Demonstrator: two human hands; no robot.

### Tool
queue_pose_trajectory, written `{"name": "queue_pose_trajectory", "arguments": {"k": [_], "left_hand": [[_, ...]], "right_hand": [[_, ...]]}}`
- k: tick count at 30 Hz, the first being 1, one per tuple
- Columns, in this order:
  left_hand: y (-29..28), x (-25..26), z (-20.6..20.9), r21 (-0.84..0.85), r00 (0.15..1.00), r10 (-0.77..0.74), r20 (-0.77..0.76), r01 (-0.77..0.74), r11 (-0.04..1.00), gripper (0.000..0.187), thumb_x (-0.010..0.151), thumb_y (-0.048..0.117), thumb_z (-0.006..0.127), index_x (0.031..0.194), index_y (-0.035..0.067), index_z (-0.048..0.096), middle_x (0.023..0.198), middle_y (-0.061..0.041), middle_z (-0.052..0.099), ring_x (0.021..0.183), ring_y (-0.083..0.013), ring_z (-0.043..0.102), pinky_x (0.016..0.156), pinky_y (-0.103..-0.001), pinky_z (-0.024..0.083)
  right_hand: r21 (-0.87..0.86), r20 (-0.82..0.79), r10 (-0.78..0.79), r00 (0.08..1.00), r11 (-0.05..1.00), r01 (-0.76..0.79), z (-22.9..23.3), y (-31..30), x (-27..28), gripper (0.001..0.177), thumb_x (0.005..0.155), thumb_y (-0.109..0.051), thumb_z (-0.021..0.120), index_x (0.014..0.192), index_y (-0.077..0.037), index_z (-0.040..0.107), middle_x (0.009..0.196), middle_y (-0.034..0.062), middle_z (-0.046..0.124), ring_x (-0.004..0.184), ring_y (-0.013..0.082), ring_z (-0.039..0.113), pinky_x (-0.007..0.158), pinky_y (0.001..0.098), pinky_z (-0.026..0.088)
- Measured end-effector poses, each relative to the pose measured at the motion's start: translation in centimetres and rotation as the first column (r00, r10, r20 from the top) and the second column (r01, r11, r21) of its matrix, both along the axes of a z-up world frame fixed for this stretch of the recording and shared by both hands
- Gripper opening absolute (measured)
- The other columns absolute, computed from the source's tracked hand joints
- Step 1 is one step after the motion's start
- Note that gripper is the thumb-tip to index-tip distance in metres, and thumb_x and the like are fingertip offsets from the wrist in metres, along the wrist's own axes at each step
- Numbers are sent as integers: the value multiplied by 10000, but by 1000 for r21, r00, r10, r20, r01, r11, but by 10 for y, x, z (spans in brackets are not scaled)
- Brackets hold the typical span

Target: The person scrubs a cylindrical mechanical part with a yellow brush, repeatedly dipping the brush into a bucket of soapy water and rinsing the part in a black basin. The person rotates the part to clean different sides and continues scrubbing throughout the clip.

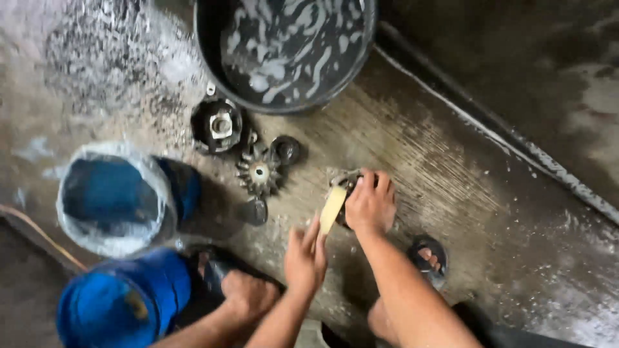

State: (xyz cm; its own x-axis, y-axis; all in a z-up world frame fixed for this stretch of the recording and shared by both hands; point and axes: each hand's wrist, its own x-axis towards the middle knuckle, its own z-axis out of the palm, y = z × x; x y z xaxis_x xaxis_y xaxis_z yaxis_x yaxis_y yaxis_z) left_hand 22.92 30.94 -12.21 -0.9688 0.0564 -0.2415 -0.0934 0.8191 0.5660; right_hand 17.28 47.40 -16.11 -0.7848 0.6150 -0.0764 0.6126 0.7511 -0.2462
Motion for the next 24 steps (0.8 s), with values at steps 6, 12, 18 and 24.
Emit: {"name": "queue_pose_trajectory", "arguments": {"k": [6,12,18,24], "left_hand": [[70,-72,-25,-102,982,155,111,-144,984,362,925,508,634,1256,401,732,1036,-58,662,879,-347,738,732,-430,602],[40,-80,19,28,982,2,190,-7,1000,616,947,389,658,1455,53,570,1205,-90,743,984,-333,751,826,-433,598],[49,-83,23,52,927,184,328,-212,976,411,919,395,680,1178,79,637,1186,-37,762,981,-372,732,814,-445,563],[78,-108,-11,80,993,-61,98,53,995,437,1008,415,553,1443,413,589,1060,-137,598,963,-463,699,749,-508,609]], "right_hand": [[16,-83,-25,996,1000,26,-24,8,-9,245,1054,-313,445,1202,-213,612,1200,54,539,1058,329,634,768,490,611],[106,-43,7,999,994,-3,-10,21,-19,281,1094,-370,377,1134,-186,586,1099,56,544,925,337,657,643,484,607],[193,-131,65,989,980,-39,-22,26,-25,208,1054,-351,475,1142,-208,599,1106,19,497,943,315,625,674,475,590],[75,-100,5,995,997,3,-17,25,-26,201,1039,-334,500,1177,-231,602,1141,26,539,1007,308,640,713,489,606]]}}
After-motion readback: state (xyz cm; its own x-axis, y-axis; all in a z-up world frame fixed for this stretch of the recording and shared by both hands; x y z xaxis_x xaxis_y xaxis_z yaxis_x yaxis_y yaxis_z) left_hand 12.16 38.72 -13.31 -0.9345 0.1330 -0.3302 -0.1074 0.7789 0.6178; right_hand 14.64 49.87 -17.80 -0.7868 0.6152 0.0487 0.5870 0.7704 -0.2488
